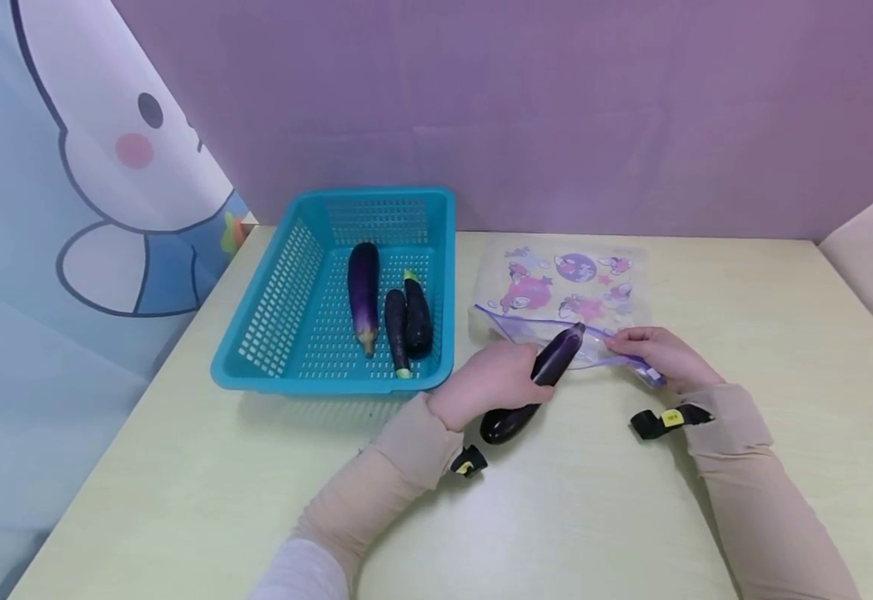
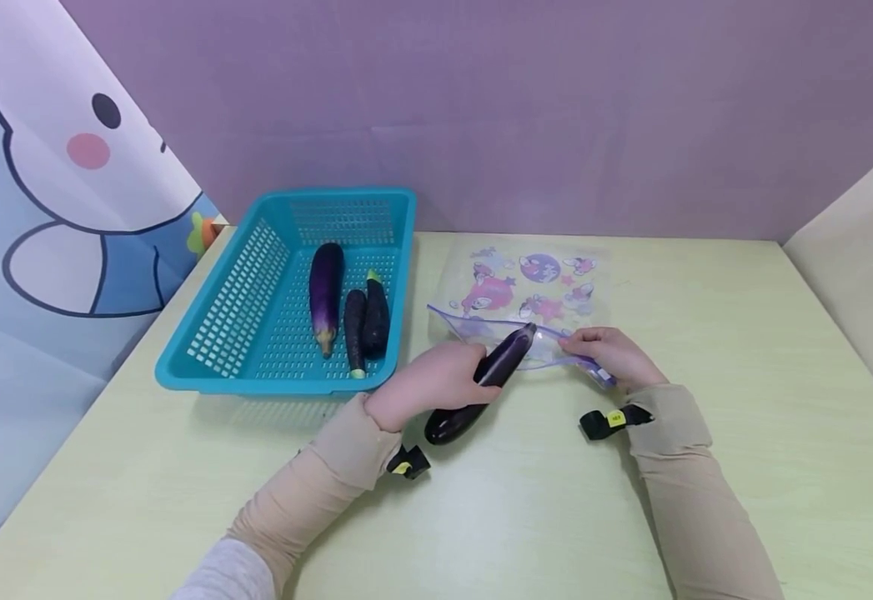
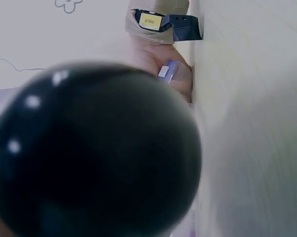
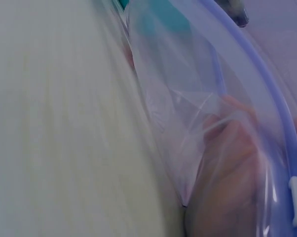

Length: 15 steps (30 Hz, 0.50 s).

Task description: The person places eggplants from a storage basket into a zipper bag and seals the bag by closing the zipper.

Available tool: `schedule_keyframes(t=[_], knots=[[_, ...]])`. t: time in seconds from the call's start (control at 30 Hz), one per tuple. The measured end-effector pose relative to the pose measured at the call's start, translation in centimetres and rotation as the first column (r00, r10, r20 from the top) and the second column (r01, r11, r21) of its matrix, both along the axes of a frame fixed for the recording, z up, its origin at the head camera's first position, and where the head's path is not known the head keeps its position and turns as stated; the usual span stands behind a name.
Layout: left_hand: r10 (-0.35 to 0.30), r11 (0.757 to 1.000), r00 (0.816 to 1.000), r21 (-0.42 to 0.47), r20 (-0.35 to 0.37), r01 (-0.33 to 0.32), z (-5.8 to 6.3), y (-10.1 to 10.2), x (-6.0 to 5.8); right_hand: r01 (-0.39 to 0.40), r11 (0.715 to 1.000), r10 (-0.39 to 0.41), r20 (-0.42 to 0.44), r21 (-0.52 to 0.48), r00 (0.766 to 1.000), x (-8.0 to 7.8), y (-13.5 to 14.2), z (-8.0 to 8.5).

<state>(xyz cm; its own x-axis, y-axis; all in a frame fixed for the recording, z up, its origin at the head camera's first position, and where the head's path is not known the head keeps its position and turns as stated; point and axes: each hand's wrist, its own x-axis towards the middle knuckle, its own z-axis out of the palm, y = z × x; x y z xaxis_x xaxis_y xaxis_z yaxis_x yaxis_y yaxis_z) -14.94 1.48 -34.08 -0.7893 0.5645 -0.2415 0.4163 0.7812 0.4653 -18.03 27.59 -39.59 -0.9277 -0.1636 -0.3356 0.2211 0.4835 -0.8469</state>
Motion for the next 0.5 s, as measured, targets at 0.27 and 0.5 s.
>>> schedule_keyframes(t=[0.27,0.5], knots=[[0.022,0.999,0.998,-0.026,0.058,-0.02,-0.3,0.01,0.4,-0.009,1.0,0.008,-0.012,-0.018,1.0,0.31,0.0,-0.4],[0.016,0.999,0.998,-0.047,0.059,-0.014,-0.63,0.22,0.16,-0.005,0.999,0.003,-0.042,-0.05,0.999,0.05,0.17,-0.5]])
